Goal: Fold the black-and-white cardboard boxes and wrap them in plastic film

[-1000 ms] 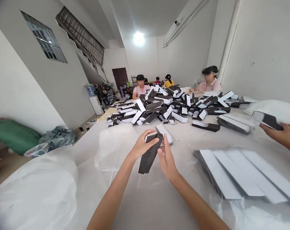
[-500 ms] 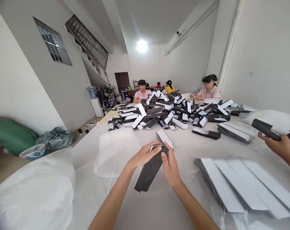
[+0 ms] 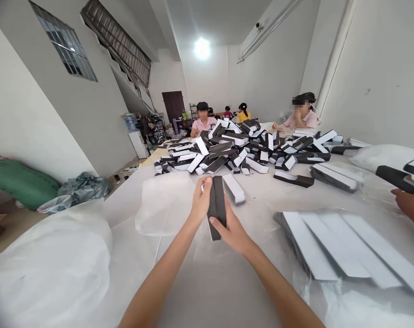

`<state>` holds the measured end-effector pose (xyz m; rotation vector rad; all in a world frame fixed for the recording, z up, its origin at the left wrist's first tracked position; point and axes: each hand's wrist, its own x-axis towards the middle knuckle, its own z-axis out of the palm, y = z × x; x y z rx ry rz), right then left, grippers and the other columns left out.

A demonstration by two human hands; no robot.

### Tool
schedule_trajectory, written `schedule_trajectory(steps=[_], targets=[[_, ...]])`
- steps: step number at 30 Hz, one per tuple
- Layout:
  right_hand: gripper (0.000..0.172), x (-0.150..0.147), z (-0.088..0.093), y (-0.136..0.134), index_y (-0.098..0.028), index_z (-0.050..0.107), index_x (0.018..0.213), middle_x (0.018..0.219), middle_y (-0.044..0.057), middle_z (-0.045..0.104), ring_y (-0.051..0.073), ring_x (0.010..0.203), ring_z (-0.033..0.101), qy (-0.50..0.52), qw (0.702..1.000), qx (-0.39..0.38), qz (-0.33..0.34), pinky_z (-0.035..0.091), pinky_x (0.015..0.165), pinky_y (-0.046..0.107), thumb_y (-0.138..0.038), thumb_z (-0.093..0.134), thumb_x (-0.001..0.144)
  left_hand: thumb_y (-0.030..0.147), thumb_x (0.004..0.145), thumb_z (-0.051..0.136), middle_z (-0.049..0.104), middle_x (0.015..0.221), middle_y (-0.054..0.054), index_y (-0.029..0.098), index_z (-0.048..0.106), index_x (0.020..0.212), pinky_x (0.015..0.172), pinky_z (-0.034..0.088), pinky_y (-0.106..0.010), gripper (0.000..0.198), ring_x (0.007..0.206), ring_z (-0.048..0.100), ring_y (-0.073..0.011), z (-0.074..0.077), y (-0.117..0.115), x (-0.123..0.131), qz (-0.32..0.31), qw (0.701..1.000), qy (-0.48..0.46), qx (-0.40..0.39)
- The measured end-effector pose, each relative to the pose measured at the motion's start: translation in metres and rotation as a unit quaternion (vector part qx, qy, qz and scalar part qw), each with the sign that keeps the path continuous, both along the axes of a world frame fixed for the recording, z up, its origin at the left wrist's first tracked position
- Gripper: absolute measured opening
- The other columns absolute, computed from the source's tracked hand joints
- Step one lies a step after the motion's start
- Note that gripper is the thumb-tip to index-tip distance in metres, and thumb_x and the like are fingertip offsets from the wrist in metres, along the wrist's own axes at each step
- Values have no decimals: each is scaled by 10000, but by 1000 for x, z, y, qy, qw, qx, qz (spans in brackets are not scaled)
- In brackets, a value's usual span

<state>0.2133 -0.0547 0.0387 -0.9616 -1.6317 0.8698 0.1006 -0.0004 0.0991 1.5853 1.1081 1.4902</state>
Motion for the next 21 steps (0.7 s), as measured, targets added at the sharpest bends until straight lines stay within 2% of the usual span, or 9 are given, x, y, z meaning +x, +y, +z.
schedule_trajectory(steps=[2, 5, 7, 9, 12, 15, 18, 20, 21], targets=[[784, 2, 6, -5, -299, 56, 1513, 1530, 41, 253, 219, 1364, 321, -9, 999, -12, 43, 335, 1097, 400, -485, 498, 892, 510, 917, 394, 593, 1166, -89, 190, 509, 1172, 880, 460, -318, 425, 1018, 584, -192, 9, 1, -5, 10, 1000, -27, -2], [760, 12, 17, -6, -306, 133, 1501, 1528, 41, 259, 210, 1360, 328, 19, 999, 7, 29, 340, 1092, 384, -471, 535, 877, 531, 938, 323, 496, 1306, -102, 212, 374, 1330, 972, 414, -334, 508, 1160, 515, -191, 15, -4, -10, 1, 1000, -21, 5], [724, 25, 23, -3, -287, 213, 1480, 1506, 54, 302, 204, 1357, 330, 50, 997, 48, -22, 326, 1099, 371, -469, 552, 866, 532, 944, 292, 421, 1374, -115, 217, 288, 1391, 1034, 365, -357, 546, 1236, 453, -193, 7, -12, -10, 0, 999, 16, 35], [659, 42, 27, 0, -264, 316, 1434, 1455, 67, 378, 209, 1330, 362, 85, 987, 82, -111, 329, 1091, 370, -483, 551, 859, 530, 929, 343, 403, 1380, -131, 208, 304, 1385, 1049, 351, -389, 559, 1246, 439, -215, -12, -25, -10, -37, 990, 121, 69], [564, 68, 27, 1, -249, 436, 1340, 1313, 69, 507, 221, 1212, 471, 149, 949, 67, -268, 379, 1030, 390, -525, 522, 855, 520, 852, 522, 426, 1365, -148, 199, 422, 1314, 1043, 346, -461, 571, 1244, 431, -281, -47, -50, -14, -133, 916, 367, 90], [530, 84, 20, -3, -248, 473, 1282, 1233, 61, 543, 220, 1119, 518, 191, 910, 33, -366, 420, 959, 395, -552, 503, 849, 470, 766, 661, 481, 1327, -146, 192, 478, 1262, 1070, 280, -523, 597, 1211, 462, -307, -69, -65, -24, -162, 824, 527, 130], [521, 85, 15, -7, -242, 480, 1268, 1242, 65, 528, 220, 1121, 508, 180, 903, 47, -388, 423, 945, 388, -547, 503, 845, 320, 809, 639, 593, 1169, -84, 202, 580, 1087, 999, 366, -432, 308, 1074, 554, -251, -67, -63, -34, -185, 759, 601, 165], [513, 81, 15, -7, -239, 484, 1266, 1241, 66, 524, 216, 1121, 505, 167, 909, 60, -378, 424, 945, 380, -537, 504, 848, 224, 862, 546, 633, 1039, -58, 195, 612, 946, 872, 427, -355, 111, 951, 590, -212, -58, -57, -38, -164, 747, 622, 169], [507, 79, 18, -7, -237, 484, 1264, 1238, 65, 525, 212, 1115, 507, 164, 912, 63, -371, 427, 943, 377, -531, 503, 852, 198, 883, 497, 640, 984, -51, 190, 611, 895, 813, 434, -332, 115, 888, 598, -196, -53, -54, -39, -142, 751, 624, 165]])
